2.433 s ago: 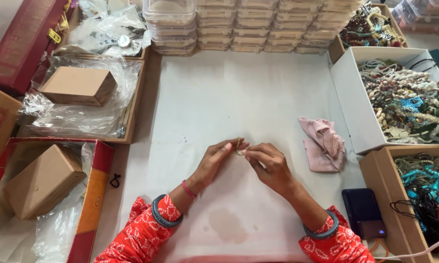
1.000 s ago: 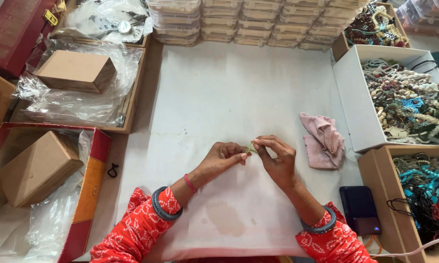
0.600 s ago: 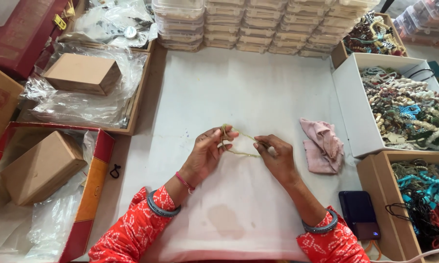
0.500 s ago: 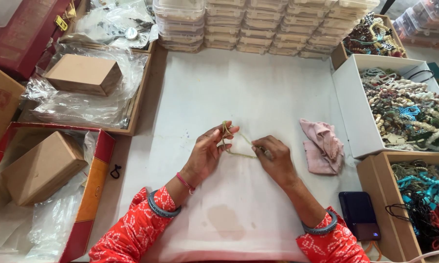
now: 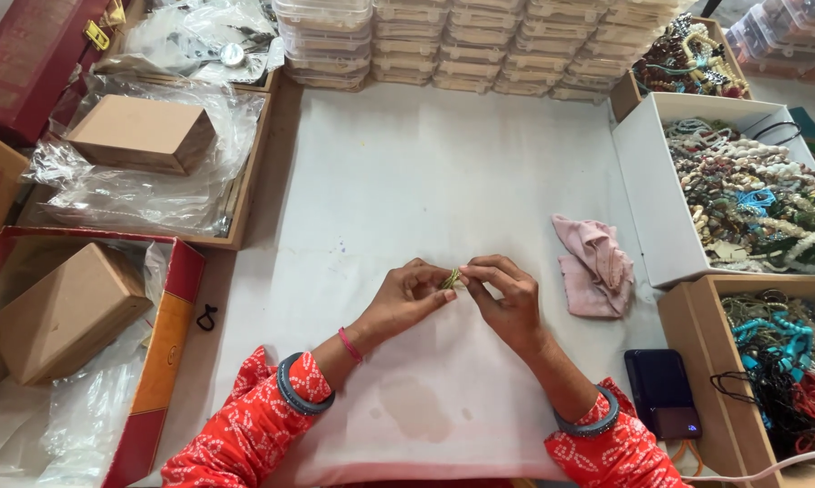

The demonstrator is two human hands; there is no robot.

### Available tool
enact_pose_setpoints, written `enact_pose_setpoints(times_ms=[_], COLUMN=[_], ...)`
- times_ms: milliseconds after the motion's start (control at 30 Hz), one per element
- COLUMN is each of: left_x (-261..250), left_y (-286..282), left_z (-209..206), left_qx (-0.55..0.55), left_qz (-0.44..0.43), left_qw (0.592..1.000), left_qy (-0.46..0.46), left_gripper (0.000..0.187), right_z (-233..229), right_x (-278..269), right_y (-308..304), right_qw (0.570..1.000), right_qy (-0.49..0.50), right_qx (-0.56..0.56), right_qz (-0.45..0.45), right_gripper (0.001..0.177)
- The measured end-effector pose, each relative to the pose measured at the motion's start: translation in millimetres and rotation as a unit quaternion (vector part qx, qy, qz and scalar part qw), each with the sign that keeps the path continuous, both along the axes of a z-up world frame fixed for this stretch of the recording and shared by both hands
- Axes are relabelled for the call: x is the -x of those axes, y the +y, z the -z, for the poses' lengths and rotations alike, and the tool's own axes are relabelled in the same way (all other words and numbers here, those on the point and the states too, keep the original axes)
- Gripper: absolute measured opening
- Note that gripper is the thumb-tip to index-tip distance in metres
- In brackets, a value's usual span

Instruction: The person cleans a green beaded necklace with a pink cloth, then places it into a small plastic bag. They put the bag into a small paper bag and tie it. Finally, they wipe a clear plastic container with the cloth.

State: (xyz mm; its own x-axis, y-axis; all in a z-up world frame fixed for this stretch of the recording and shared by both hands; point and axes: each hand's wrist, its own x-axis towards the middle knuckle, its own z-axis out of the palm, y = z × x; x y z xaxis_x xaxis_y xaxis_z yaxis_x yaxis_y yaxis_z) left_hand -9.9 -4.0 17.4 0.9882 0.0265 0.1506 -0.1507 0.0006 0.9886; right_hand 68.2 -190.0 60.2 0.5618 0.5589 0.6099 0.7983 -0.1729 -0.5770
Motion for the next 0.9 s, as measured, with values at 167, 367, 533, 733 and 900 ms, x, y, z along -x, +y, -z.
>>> enact_pose_setpoints(times_ms=[167, 367, 533, 733, 900], left_x=[-8.3, -10.6, -7.5, -8.7, -4.3], left_y=[5.7, 21.2, 21.7, 9.0, 0.5], left_z=[31.9, 13.4, -4.4, 10.7, 11.5], left_qx=[0.05, 0.34, 0.416, 0.292, 0.039], left_qz=[0.014, 0.029, 0.003, 0.027, -0.041], left_qw=[0.997, 0.938, 0.906, 0.956, 0.998], left_qy=[0.052, 0.054, 0.077, 0.009, 0.008], left_gripper=[0.02, 0.022, 0.035, 0.047, 0.046], right_z=[5.4, 16.9, 5.6, 4.8, 4.2], right_x=[-3.2, -11.9, -3.4, 2.0, 4.0], right_y=[1.0, 1.0, 5.4, 2.0, 3.3], right_qw=[0.999, 0.987, 0.993, 0.996, 0.999], right_qy=[0.035, 0.143, 0.032, -0.053, 0.024], right_qx=[0.016, 0.061, 0.108, 0.073, 0.017], right_qz=[0.014, 0.035, 0.043, -0.01, -0.017], right_gripper=[0.021, 0.022, 0.018, 0.029, 0.027])
